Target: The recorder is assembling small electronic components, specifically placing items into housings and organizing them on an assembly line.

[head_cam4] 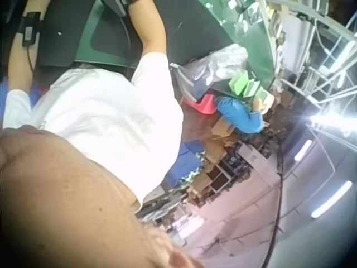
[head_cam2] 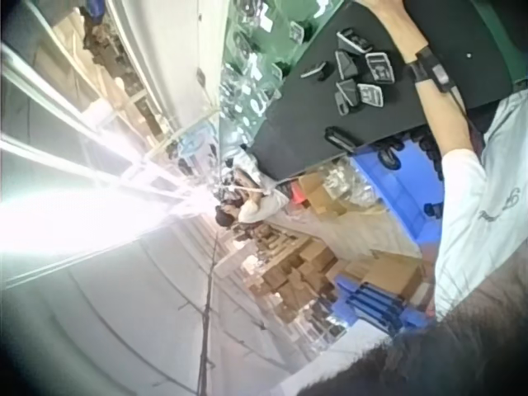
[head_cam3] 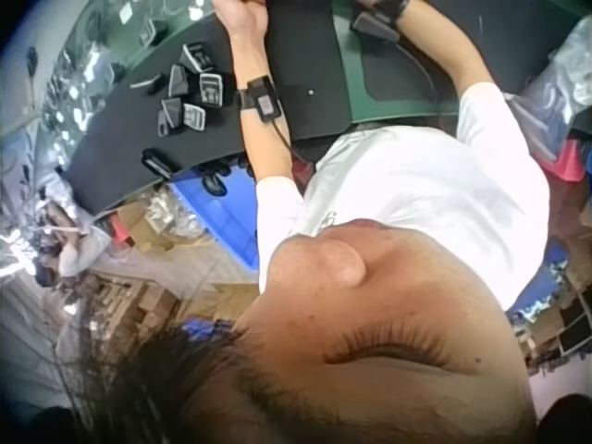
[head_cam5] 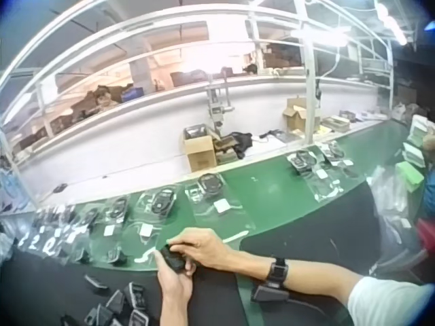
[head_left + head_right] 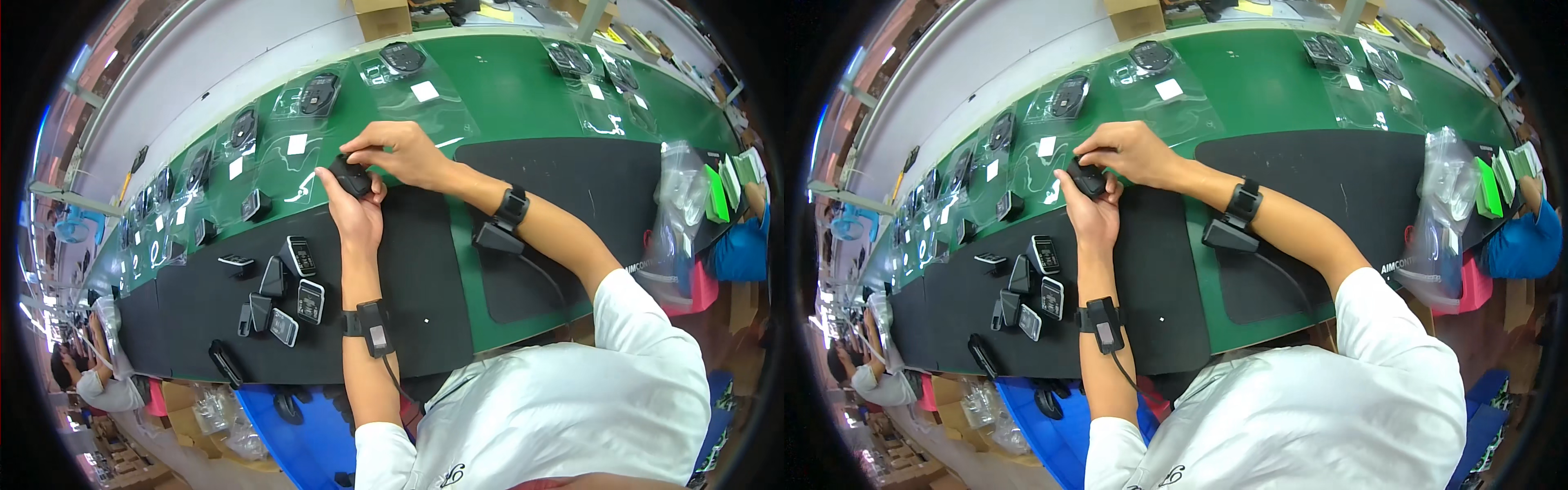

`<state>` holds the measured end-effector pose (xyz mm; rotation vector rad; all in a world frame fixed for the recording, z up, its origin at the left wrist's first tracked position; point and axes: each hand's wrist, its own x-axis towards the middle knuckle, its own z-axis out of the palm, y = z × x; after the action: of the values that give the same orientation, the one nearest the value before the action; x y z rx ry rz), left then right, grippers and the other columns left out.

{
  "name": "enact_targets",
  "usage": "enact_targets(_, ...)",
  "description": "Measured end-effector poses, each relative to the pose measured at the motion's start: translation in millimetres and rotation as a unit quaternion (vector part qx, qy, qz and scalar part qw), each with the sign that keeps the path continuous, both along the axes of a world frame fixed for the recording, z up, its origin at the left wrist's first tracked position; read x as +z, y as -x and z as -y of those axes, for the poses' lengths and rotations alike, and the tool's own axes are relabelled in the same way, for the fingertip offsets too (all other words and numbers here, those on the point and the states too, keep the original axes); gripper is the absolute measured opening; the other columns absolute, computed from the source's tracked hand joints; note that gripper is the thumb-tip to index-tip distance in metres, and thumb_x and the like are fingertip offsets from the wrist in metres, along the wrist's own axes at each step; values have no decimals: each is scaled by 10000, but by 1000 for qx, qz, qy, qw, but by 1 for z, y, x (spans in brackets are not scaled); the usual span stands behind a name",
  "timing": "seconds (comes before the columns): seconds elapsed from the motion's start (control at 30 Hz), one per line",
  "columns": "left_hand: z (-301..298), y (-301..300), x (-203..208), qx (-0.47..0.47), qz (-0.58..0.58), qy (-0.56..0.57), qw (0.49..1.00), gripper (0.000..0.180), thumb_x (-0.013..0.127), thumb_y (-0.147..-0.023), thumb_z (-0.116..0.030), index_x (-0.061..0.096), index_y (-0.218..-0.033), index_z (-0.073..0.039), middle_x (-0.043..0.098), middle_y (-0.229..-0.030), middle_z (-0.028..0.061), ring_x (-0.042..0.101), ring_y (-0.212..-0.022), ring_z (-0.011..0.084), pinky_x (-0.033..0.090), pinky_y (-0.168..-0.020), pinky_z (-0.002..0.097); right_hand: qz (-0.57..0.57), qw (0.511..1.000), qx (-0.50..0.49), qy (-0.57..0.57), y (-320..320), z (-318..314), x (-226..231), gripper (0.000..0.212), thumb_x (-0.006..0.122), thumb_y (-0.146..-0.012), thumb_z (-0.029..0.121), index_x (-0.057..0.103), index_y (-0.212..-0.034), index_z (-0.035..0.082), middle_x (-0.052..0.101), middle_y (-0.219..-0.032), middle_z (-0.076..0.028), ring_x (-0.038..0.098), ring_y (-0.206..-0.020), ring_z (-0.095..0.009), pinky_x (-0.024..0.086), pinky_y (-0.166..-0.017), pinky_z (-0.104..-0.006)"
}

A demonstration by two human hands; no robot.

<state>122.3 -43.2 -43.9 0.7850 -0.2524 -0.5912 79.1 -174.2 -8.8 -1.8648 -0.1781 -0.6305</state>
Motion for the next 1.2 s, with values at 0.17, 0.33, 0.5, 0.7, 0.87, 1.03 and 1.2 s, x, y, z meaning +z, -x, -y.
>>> enact_targets(0.17,0,3,-3,-17,33,-17,999,565,210,-1025,-572,496,-1080,-87,530,-772,38,468,-607,141,335,-520,258,163,976,-84,119,-4,-8,-22,225,742,-800,57,742,-1024,84,631,-924,-64,631,-761,-193,523,-653,-302)
enact_targets(0.33,-5,0,-5,-25,4,3,1000,561,201,-1030,-558,516,-1088,-98,541,-782,17,454,-579,112,327,-499,247,137,981,-80,116,-6,-11,-28,269,741,-809,111,732,-1078,104,631,-1038,-57,619,-904,-193,510,-742,-320)
enact_targets(0.5,-8,-3,-10,-58,-14,46,997,563,200,-1031,-547,526,-1170,-109,550,-807,-15,413,-553,72,314,-476,213,121,955,-48,265,-1,-6,-30,345,659,-884,282,682,-1198,140,614,-1267,-35,574,-1079,-225,443,-900,-379)
enact_targets(0.7,-2,-1,-11,36,-114,47,992,571,237,-1024,-552,461,-1312,-113,558,-1171,64,575,-998,188,490,-890,330,101,959,-23,265,6,-10,-31,508,729,-814,327,631,-1263,109,589,-1307,-91,564,-1149,-257,434,-946,-384)
enact_targets(0.87,-5,-7,-19,12,-35,52,998,649,257,-997,-616,443,-1323,-87,488,-1332,109,484,-1218,242,390,-1053,410,107,959,8,261,8,-2,-24,594,742,-802,322,558,-1324,106,599,-1275,-106,564,-1155,-275,412,-977,-387)
enact_targets(1.03,-2,-12,-10,-94,-4,75,993,790,258,-979,-648,350,-1404,12,458,-1362,179,461,-1253,274,364,-1073,446,34,959,-62,273,-5,9,-15,445,671,-875,263,578,-1270,82,640,-1159,-122,598,-1081,-271,433,-939,-372)
enact_targets(1.2,7,-2,-3,-71,56,4,996,807,261,-982,-643,295,-1435,24,493,-1276,226,495,-1200,311,411,-1040,453,23,962,-250,110,-58,75,-21,355,498,-994,316,554,-1161,8,655,-1016,-223,632,-966,-380,478,-849,-423)
